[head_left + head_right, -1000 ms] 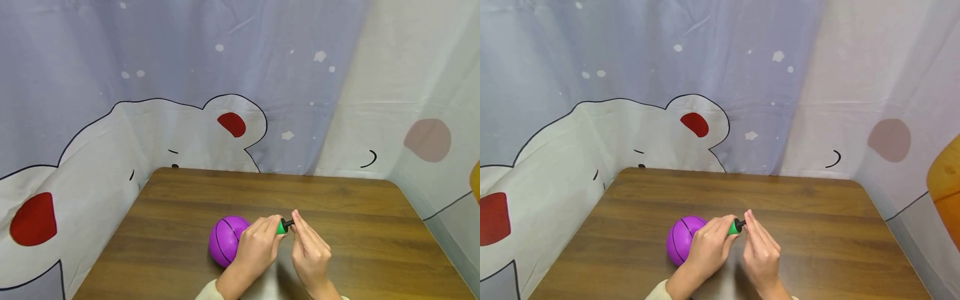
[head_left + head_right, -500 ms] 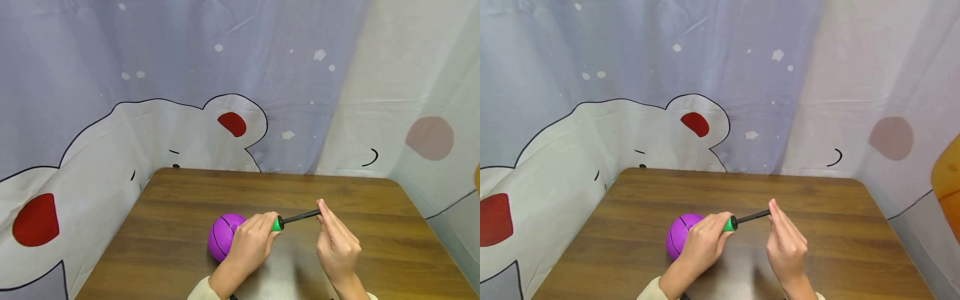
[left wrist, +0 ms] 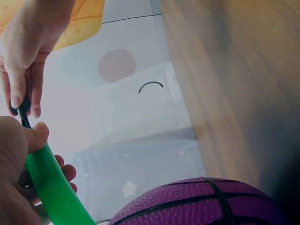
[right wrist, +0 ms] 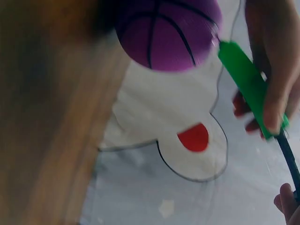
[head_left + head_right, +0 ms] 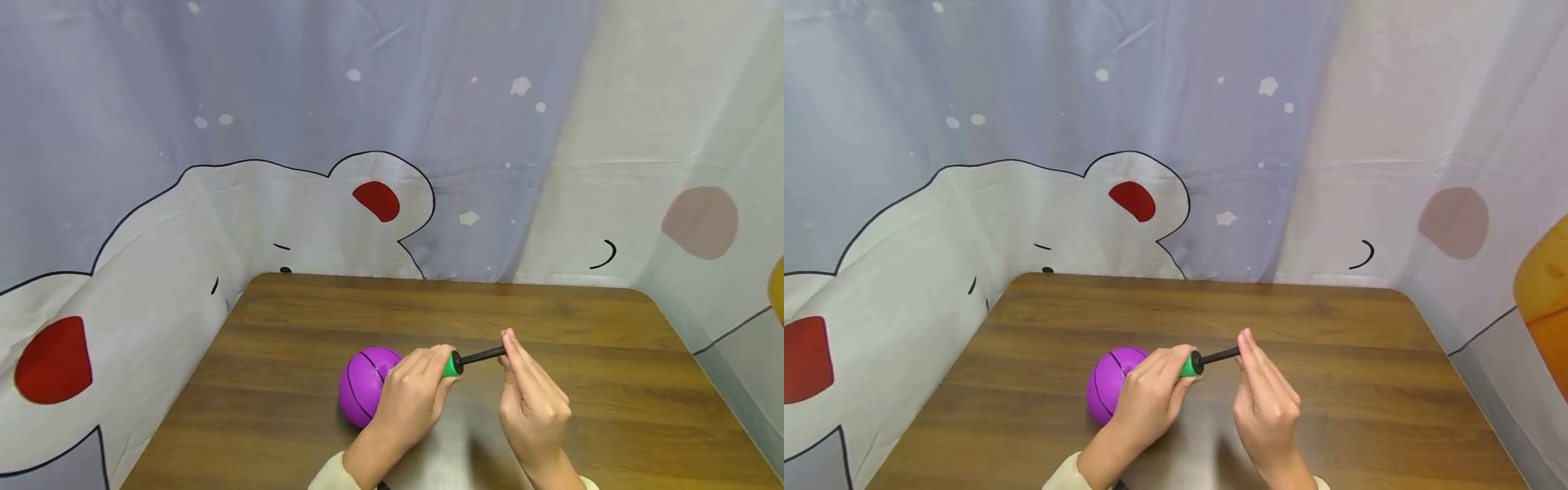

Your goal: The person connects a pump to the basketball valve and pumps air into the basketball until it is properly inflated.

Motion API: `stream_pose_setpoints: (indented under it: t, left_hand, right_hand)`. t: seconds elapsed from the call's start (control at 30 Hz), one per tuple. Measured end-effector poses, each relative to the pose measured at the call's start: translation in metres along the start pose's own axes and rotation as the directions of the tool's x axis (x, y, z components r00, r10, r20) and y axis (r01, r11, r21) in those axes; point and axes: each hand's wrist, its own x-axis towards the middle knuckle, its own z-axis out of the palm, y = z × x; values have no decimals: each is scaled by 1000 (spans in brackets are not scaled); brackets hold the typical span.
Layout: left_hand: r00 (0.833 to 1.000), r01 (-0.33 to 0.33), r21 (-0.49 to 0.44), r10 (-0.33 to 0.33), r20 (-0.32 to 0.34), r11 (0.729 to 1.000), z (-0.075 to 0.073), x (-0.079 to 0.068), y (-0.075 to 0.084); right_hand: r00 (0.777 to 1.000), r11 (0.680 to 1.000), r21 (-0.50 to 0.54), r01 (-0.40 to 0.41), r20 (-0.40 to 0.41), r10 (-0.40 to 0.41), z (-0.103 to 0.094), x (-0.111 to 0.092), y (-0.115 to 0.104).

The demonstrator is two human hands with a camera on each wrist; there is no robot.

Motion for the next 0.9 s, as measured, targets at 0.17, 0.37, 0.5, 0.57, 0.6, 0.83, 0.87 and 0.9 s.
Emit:
stream_pose_setpoints:
  t: [0.17, 0.37, 0.5, 0.57, 0.6, 0.83, 0.87, 0.9]
  left_hand:
    - [1000, -8, 19, 8, -4, 1000, 2, 2, 5]
    - [1000, -18, 24, 18, -15, 1000, 3, 2, 6]
    - [1000, -26, 30, 26, -6, 999, 2, 3, 6]
    - [1000, -27, 36, 27, -2, 999, 1, 3, 6]
    - [1000, -28, 40, 28, 0, 999, 1, 3, 5]
    - [1000, -23, 45, 23, 17, 999, -2, 2, 1]
    - [1000, -19, 45, 18, 20, 999, -2, 1, 0]
    - [1000, -16, 46, 15, 24, 999, -3, 0, -1]
  right_hand:
    - [999, 998, 56, 13, 52, -16, 9, -17, -6]
    - [996, 996, 87, 24, 80, -31, 12, -24, -6]
    - [996, 993, 107, 50, 73, -58, 10, -21, -4]
    - [995, 991, 119, 66, 70, -75, 8, -18, -3]
    - [994, 990, 117, 74, 70, -83, 8, -17, -3]
    - [997, 997, 34, 63, 32, -64, -3, 4, 3]
    - [998, 998, 20, 52, 20, -53, -5, 8, 3]
    - [999, 999, 7, 42, 9, -42, -7, 13, 4]
